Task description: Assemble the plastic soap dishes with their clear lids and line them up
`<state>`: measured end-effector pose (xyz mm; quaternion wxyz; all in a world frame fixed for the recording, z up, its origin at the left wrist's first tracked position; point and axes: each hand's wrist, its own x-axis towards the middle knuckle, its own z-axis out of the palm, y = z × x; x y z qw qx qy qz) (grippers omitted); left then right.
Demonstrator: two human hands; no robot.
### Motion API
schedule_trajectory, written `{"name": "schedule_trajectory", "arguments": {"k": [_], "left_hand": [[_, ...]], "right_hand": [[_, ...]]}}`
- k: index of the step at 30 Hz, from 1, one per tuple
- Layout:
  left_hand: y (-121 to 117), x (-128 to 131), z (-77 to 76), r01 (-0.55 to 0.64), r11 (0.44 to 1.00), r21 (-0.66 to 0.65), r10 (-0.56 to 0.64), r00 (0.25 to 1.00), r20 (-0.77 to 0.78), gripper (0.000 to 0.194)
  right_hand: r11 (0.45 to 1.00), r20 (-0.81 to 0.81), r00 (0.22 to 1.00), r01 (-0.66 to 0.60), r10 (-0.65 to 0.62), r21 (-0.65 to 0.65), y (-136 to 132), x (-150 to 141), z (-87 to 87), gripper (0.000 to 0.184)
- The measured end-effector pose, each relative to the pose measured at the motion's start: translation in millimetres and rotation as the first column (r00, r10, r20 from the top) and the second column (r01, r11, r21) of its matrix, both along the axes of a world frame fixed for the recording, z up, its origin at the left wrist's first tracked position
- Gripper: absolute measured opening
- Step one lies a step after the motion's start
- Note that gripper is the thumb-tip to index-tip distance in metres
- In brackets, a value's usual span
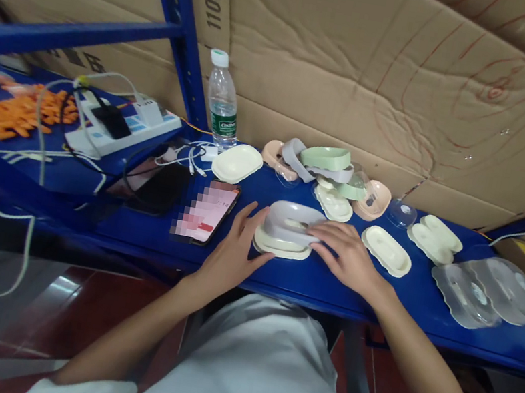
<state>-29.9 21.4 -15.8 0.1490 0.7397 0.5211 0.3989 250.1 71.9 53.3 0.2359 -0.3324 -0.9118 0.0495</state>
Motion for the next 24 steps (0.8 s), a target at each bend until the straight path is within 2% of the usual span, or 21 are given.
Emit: {"name": "schedule_trajectory", "arguments": {"k": [6,10,16,24], "left_hand": [[1.3,-2.4,-4.7,0.065,0.995,0.082,-0.052,0.987,-0.151,0.063],[0.0,-1.9,-3.9,0.050,0.994,0.097,-0.034,0.986,-0.160,0.053],[-1.3,-1.7,-2.9,0.000,0.992,0.128,0.019,0.989,-0.147,0.038],[1.3,-2.1,-9.9,0.025,0.991,0.134,-0.004,0.988,-0.157,0.035]], "right_hand": [[0.998,0.028,0.997,-0.070,0.070,0.000,-5.3,-2.5,-18.9,0.033],[0.996,0.050,0.995,-0.084,0.084,-0.007,-7.0,-6.6,-26.2,0.034],[0.992,0.049,0.992,-0.116,0.114,0.052,-10.9,-7.3,-28.6,0.035],[0.987,0.156,0.981,-0.133,0.119,0.086,-12.4,-5.2,-33.5,0.038]]}}
